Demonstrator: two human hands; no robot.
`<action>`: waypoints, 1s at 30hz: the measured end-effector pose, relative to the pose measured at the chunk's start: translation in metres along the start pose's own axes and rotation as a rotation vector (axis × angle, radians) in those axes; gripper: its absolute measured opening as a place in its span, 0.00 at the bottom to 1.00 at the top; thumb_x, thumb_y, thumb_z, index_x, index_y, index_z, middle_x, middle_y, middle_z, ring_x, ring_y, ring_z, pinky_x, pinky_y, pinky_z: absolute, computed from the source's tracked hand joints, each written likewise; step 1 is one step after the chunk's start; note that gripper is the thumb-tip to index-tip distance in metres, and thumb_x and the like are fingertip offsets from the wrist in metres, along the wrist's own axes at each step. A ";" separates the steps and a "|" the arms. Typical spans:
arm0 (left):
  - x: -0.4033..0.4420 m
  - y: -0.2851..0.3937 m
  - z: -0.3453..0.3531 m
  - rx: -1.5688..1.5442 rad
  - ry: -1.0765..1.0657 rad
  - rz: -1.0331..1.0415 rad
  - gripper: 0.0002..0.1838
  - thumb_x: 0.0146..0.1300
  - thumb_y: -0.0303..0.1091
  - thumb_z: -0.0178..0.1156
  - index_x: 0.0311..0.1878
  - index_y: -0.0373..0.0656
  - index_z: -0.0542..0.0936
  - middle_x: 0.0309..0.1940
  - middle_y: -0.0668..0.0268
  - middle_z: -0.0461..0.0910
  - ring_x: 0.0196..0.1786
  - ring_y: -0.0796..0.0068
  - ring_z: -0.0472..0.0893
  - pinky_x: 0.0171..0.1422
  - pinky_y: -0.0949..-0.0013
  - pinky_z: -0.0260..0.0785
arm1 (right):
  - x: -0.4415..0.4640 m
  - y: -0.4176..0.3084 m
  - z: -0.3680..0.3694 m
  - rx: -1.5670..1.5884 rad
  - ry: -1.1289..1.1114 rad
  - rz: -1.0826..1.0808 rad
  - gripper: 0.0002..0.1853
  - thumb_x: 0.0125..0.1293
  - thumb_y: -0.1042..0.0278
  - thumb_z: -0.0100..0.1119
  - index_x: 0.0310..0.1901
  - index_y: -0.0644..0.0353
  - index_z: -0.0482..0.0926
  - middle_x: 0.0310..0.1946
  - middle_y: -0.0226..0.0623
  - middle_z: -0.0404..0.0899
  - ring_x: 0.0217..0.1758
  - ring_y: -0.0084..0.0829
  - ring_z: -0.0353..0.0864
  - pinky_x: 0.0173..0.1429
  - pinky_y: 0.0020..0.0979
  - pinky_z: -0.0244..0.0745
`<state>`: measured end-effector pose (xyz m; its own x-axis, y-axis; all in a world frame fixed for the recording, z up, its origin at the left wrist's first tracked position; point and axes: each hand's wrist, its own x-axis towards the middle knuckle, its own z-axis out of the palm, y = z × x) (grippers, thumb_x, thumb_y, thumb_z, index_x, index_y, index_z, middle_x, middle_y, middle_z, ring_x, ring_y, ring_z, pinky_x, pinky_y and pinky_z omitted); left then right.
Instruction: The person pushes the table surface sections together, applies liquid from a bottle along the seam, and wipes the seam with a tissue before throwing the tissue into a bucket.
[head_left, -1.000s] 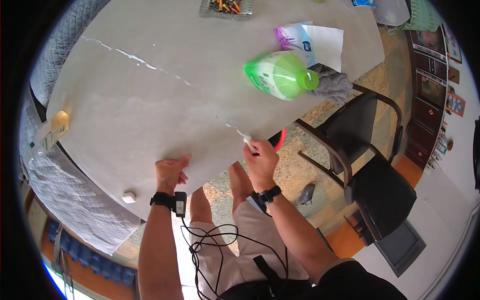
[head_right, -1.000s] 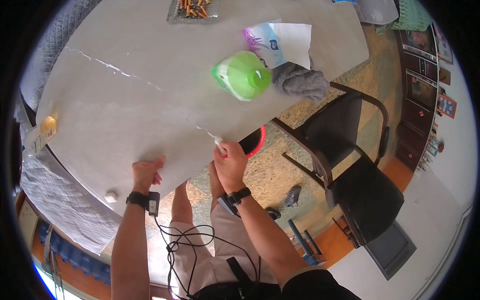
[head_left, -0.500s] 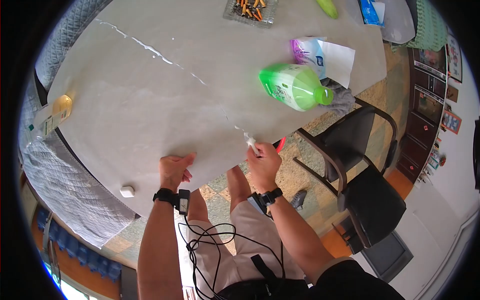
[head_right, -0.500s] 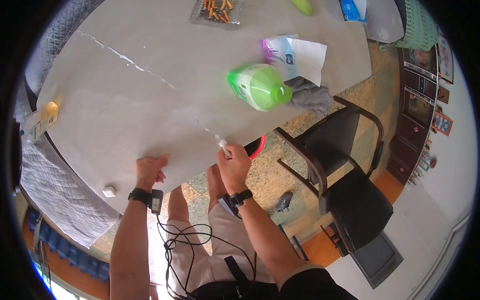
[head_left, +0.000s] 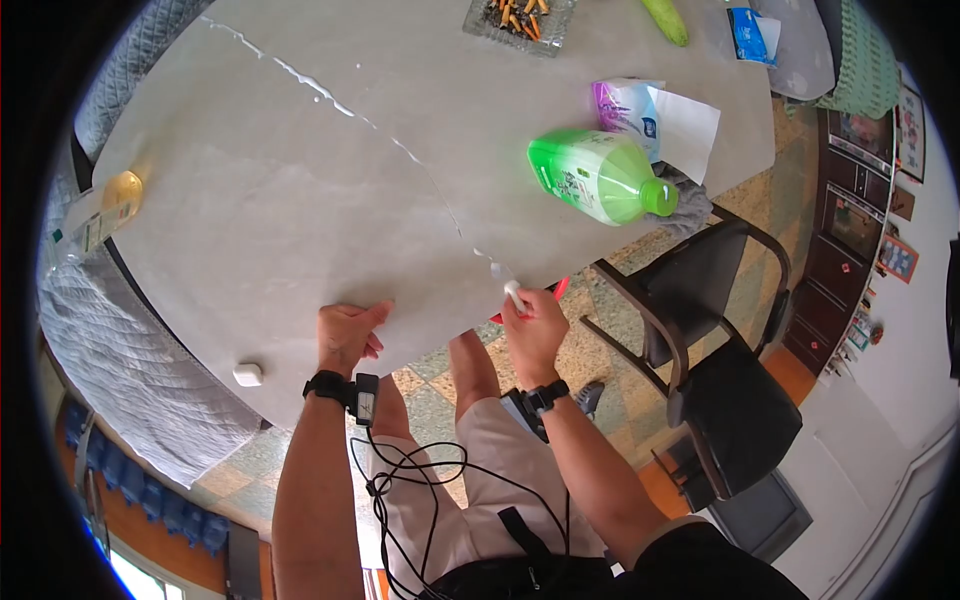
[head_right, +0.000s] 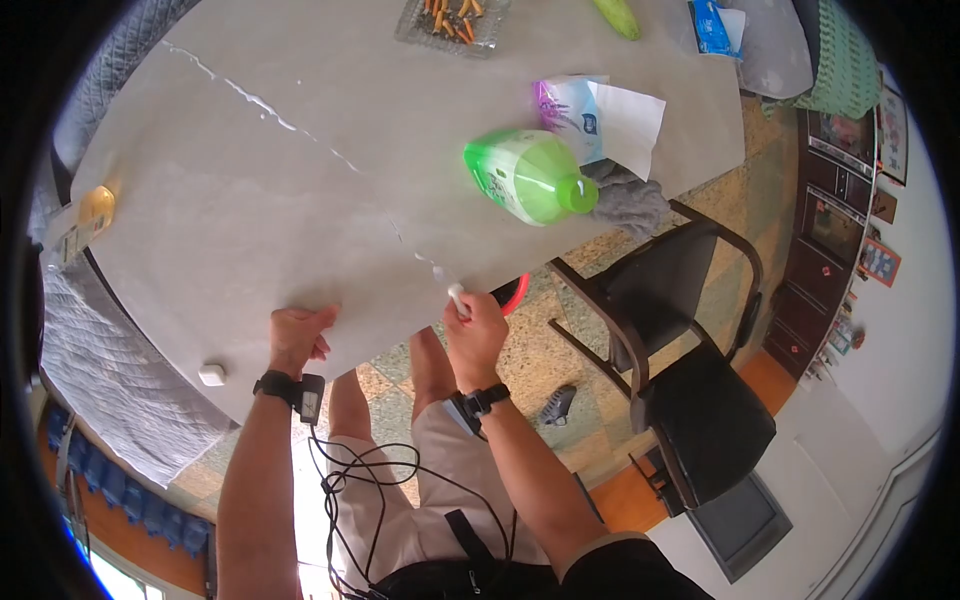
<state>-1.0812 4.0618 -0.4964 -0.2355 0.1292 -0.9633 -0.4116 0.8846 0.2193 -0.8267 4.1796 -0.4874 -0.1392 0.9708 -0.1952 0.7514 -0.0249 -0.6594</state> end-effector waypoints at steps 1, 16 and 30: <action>0.000 -0.002 0.000 0.010 0.001 -0.002 0.23 0.63 0.45 0.80 0.29 0.32 0.86 0.16 0.59 0.81 0.14 0.72 0.78 0.19 0.70 0.69 | 0.009 -0.006 0.006 -0.022 -0.021 -0.037 0.07 0.62 0.77 0.73 0.38 0.63 0.83 0.33 0.43 0.83 0.36 0.46 0.84 0.43 0.41 0.80; -0.007 0.004 -0.002 0.037 -0.020 0.016 0.23 0.65 0.46 0.78 0.31 0.32 0.86 0.19 0.60 0.83 0.16 0.72 0.80 0.23 0.71 0.73 | 0.017 -0.007 0.021 0.037 -0.009 -0.111 0.07 0.62 0.75 0.74 0.37 0.63 0.83 0.33 0.43 0.84 0.35 0.47 0.85 0.41 0.42 0.80; -0.053 -0.248 -0.104 0.003 0.795 0.033 0.14 0.74 0.39 0.68 0.48 0.36 0.81 0.36 0.64 0.81 0.38 0.75 0.82 0.43 0.66 0.77 | 0.022 -0.013 0.013 -0.014 -0.087 -0.116 0.07 0.62 0.77 0.73 0.38 0.63 0.82 0.32 0.44 0.83 0.36 0.48 0.84 0.40 0.42 0.79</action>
<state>-1.0579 3.7889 -0.4836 -0.8058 -0.2025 -0.5565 -0.3914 0.8873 0.2438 -0.8477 4.1985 -0.4930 -0.2806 0.9426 -0.1813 0.7361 0.0900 -0.6709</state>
